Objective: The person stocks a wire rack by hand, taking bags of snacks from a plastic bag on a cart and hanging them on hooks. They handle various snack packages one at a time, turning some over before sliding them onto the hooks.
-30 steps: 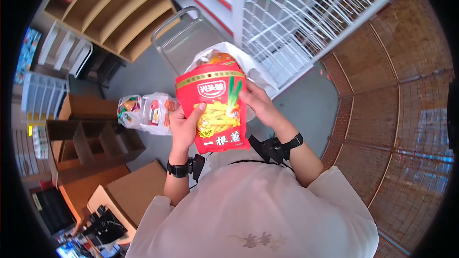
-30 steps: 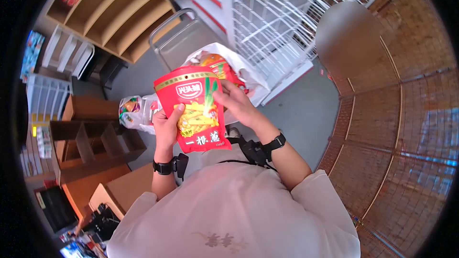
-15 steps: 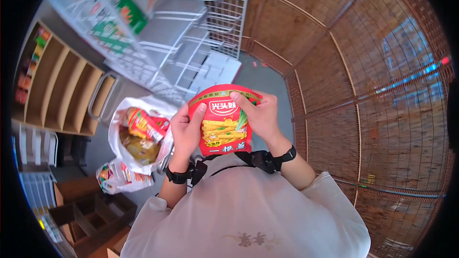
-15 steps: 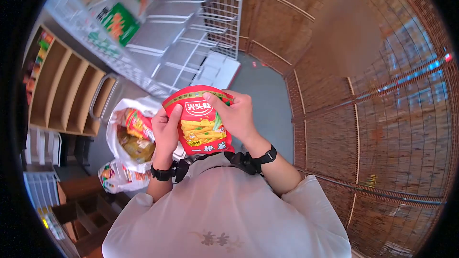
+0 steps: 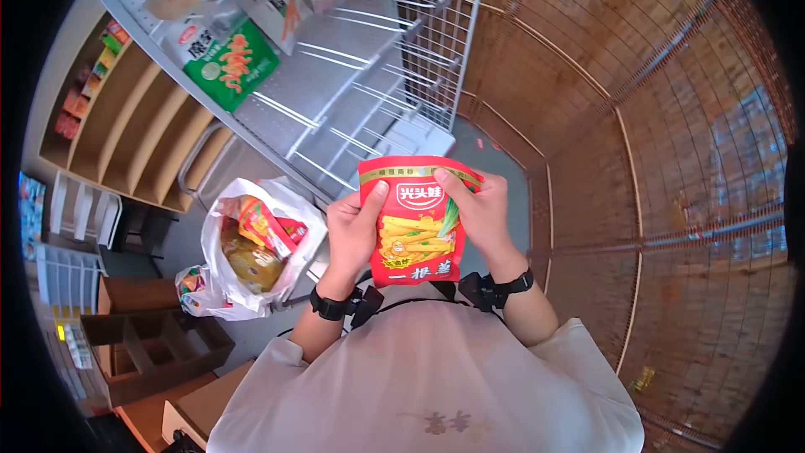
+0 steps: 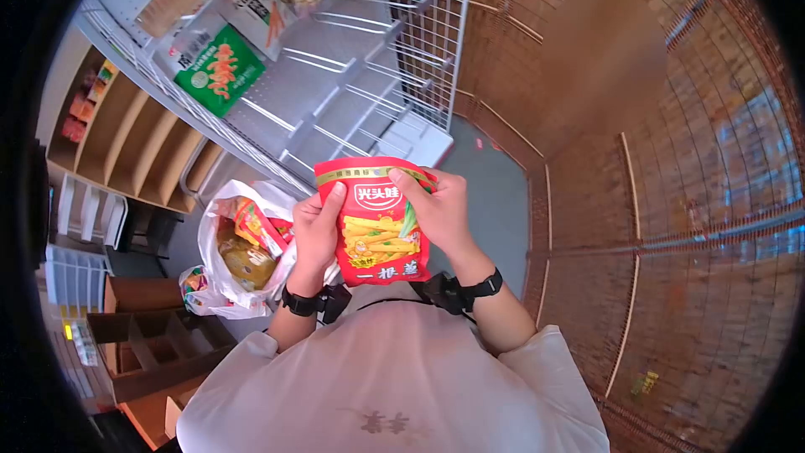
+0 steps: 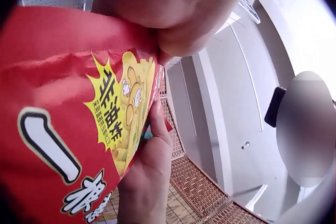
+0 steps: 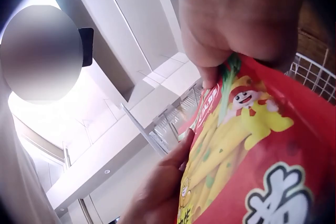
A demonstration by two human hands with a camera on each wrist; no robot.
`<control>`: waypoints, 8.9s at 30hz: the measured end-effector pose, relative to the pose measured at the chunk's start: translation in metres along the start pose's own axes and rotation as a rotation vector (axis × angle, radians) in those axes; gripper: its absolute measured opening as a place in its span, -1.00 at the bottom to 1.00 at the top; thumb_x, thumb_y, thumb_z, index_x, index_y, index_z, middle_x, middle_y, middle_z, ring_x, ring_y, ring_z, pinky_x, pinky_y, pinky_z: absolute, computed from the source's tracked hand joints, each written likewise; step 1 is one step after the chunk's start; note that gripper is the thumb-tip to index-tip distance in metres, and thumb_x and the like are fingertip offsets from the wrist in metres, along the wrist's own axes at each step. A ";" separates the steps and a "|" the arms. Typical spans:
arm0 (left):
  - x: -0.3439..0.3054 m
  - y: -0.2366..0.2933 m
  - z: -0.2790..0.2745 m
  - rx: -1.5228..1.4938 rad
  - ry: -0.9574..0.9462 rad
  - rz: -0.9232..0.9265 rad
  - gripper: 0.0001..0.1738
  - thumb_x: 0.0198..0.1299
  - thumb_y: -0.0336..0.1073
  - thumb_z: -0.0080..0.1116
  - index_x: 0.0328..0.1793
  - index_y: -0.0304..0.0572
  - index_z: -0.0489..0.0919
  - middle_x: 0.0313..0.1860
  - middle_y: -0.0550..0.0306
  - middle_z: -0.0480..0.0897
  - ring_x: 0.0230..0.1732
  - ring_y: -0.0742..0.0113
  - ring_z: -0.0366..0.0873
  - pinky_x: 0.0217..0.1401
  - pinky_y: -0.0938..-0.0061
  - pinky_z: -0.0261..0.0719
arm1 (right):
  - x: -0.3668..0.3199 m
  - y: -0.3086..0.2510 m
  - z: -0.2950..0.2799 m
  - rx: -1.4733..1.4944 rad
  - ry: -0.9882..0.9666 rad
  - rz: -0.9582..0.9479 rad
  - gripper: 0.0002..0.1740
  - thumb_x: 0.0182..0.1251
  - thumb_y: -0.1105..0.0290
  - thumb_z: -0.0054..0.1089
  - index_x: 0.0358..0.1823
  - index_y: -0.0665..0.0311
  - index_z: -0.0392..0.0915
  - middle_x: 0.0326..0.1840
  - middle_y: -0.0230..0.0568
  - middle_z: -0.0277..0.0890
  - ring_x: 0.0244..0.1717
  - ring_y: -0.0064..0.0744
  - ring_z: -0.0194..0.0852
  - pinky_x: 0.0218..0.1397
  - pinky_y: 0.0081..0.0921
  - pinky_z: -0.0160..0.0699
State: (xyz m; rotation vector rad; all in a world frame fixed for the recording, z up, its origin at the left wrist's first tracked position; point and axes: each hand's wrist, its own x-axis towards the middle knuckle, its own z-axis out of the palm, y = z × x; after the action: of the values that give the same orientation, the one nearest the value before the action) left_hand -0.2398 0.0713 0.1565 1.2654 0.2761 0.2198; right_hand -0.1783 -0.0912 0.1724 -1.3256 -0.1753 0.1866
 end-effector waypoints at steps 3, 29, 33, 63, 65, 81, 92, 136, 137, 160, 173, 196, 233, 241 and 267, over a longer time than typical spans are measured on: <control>0.019 0.006 -0.016 -0.052 0.015 0.039 -0.70 0.32 -0.25 0.08 -0.14 -0.41 0.64 -0.31 0.14 0.68 -0.35 0.60 0.55 -0.27 0.67 0.51 | 0.027 0.011 0.017 -0.135 -0.021 -0.003 -0.70 0.24 0.30 0.27 -0.30 0.50 0.63 -0.45 -0.31 0.64 -0.46 -0.71 0.50 -0.41 -0.69 0.48; 0.085 -0.034 -0.047 0.122 0.071 -0.100 -0.63 0.38 -0.22 -0.01 0.14 -0.36 0.52 -0.19 0.36 0.61 -0.17 0.66 0.41 -0.02 0.67 0.41 | 0.229 0.076 0.019 -0.072 -1.113 0.156 -0.80 0.15 0.51 0.28 -0.27 0.55 0.61 -0.35 -0.11 0.61 -0.29 -0.48 0.51 -0.19 -0.56 0.48; 0.106 -0.079 -0.055 -0.234 0.138 -0.204 -0.59 0.35 -0.17 0.02 0.14 -0.35 0.51 -0.04 0.15 0.63 -0.03 0.49 0.53 0.11 0.54 0.46 | 0.246 0.095 0.020 -0.283 -1.090 0.277 -0.77 0.21 0.43 0.27 -0.20 0.49 0.63 -0.32 -0.26 0.63 -0.27 -0.62 0.48 -0.18 -0.60 0.49; 0.113 -0.090 -0.045 -0.431 0.889 0.301 -0.67 0.41 -0.23 -0.12 0.10 -0.33 0.47 -0.02 0.06 0.60 0.00 0.37 0.55 0.13 0.43 0.47 | 0.271 0.151 0.124 -0.074 -1.337 0.202 -0.73 0.20 0.29 0.31 -0.20 0.36 0.66 -0.38 -0.27 0.65 -0.36 -0.69 0.48 -0.28 -0.64 0.48; 0.119 -0.083 -0.044 -0.443 0.912 0.308 -0.67 0.41 -0.23 -0.12 0.09 -0.33 0.47 -0.02 0.05 0.60 -0.01 0.37 0.55 0.13 0.43 0.47 | 0.272 0.157 0.128 -0.080 -1.343 0.208 -0.72 0.19 0.28 0.31 -0.21 0.37 0.66 -0.37 -0.27 0.65 -0.36 -0.68 0.49 -0.28 -0.65 0.48; 0.100 -0.082 -0.028 0.036 1.025 0.063 -0.46 0.35 -0.11 -0.03 0.28 -0.42 0.31 0.10 0.04 0.50 0.15 0.35 0.38 0.22 0.43 0.34 | 0.290 0.164 0.180 -0.189 -1.363 0.097 -0.71 0.04 0.35 0.39 -0.23 0.38 0.68 -0.44 -0.34 0.63 -0.43 -0.67 0.49 -0.32 -0.66 0.51; -0.070 -0.091 -0.029 -0.022 0.960 -0.290 -0.49 0.33 -0.07 0.00 0.23 -0.31 0.38 -0.03 0.13 0.55 -0.05 0.38 0.50 0.08 0.50 0.43 | 0.339 0.236 0.299 -0.099 -0.769 -0.374 -0.66 0.04 0.59 0.32 -0.10 0.45 0.50 -0.08 -0.15 0.58 -0.10 -0.41 0.54 0.04 -0.46 0.45; -0.063 -0.075 -0.179 0.017 0.093 -0.069 -0.33 -0.01 -0.37 0.27 0.29 -0.28 0.34 0.17 0.10 0.49 0.17 0.36 0.41 0.25 0.49 0.34 | 0.079 0.135 0.161 -0.444 -1.209 0.403 -0.80 0.24 0.44 0.25 -0.20 0.45 0.63 -0.31 -0.28 0.64 -0.28 -0.63 0.51 -0.17 -0.61 0.53; -0.053 -0.075 -0.167 0.104 0.202 0.066 -0.38 0.06 -0.31 0.31 0.27 -0.26 0.38 0.13 0.10 0.52 0.13 0.39 0.43 0.22 0.50 0.35 | 0.090 0.132 0.149 -0.456 -1.211 0.404 -0.80 0.24 0.44 0.25 -0.20 0.45 0.63 -0.31 -0.28 0.64 -0.28 -0.63 0.51 -0.17 -0.61 0.53; 0.120 -0.114 -0.055 -0.498 0.692 0.331 -0.66 0.37 -0.25 -0.01 0.09 -0.38 0.53 -0.15 0.21 0.61 -0.18 0.60 0.50 -0.12 0.66 0.49 | 0.263 0.139 0.109 -0.358 -1.310 0.115 -0.76 0.11 0.67 0.20 -0.14 0.49 0.61 -0.21 -0.22 0.61 -0.20 -0.55 0.51 -0.08 -0.65 0.48; 0.134 -0.108 -0.057 -0.537 0.808 0.327 -0.66 0.39 -0.16 -0.04 0.04 -0.29 0.54 -0.15 0.24 0.60 -0.14 0.61 0.49 -0.05 0.65 0.44 | 0.263 0.123 0.127 -0.418 -1.267 0.188 -0.72 0.13 0.47 0.34 -0.17 0.51 0.62 -0.27 -0.22 0.63 -0.28 -0.59 0.51 -0.15 -0.63 0.50; -0.049 -0.125 -0.157 -0.096 0.687 -0.129 -0.65 0.32 -0.17 0.01 0.02 -0.33 0.50 -0.21 0.19 0.58 -0.20 0.48 0.49 -0.08 0.56 0.45 | 0.289 0.233 0.233 -0.513 -0.762 -0.117 -0.70 0.25 0.44 0.12 -0.01 0.39 0.48 -0.10 -0.11 0.55 -0.16 -0.44 0.51 -0.13 -0.46 0.49; -0.149 -0.064 -0.254 -0.073 0.852 -0.108 -0.82 0.12 -0.45 0.26 -0.16 -0.35 0.58 -0.28 0.26 0.64 -0.33 0.64 0.52 -0.28 0.69 0.51 | 0.021 0.187 0.280 0.160 -0.968 0.539 -0.65 0.26 0.35 0.24 -0.01 0.40 0.48 -0.10 -0.24 0.56 -0.11 -0.59 0.51 -0.06 -0.61 0.51; -0.133 -0.048 -0.207 -0.192 0.818 0.160 -0.24 0.10 -0.56 0.22 0.41 -0.21 0.14 0.28 0.03 0.34 0.22 0.39 0.35 0.25 0.47 0.40 | 0.017 0.171 0.266 -0.222 -1.118 0.413 -0.72 0.24 0.40 0.26 -0.11 0.45 0.56 -0.23 -0.22 0.64 -0.25 -0.60 0.56 -0.17 -0.60 0.55; 0.036 -0.080 -0.012 -0.235 0.762 0.126 -0.73 0.34 -0.27 0.03 -0.06 -0.39 0.57 -0.27 0.22 0.66 -0.26 0.62 0.54 -0.18 0.66 0.51 | 0.178 0.108 0.068 -0.090 -1.113 0.372 -0.84 0.18 0.53 0.28 -0.23 0.39 0.54 -0.32 -0.31 0.60 -0.33 -0.67 0.50 -0.23 -0.68 0.52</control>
State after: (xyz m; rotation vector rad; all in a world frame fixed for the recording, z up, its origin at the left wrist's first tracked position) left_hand -0.2093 0.0706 0.0736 0.9217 0.7981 0.8223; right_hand -0.0251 0.0403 0.0867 -1.2053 -0.8779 1.2398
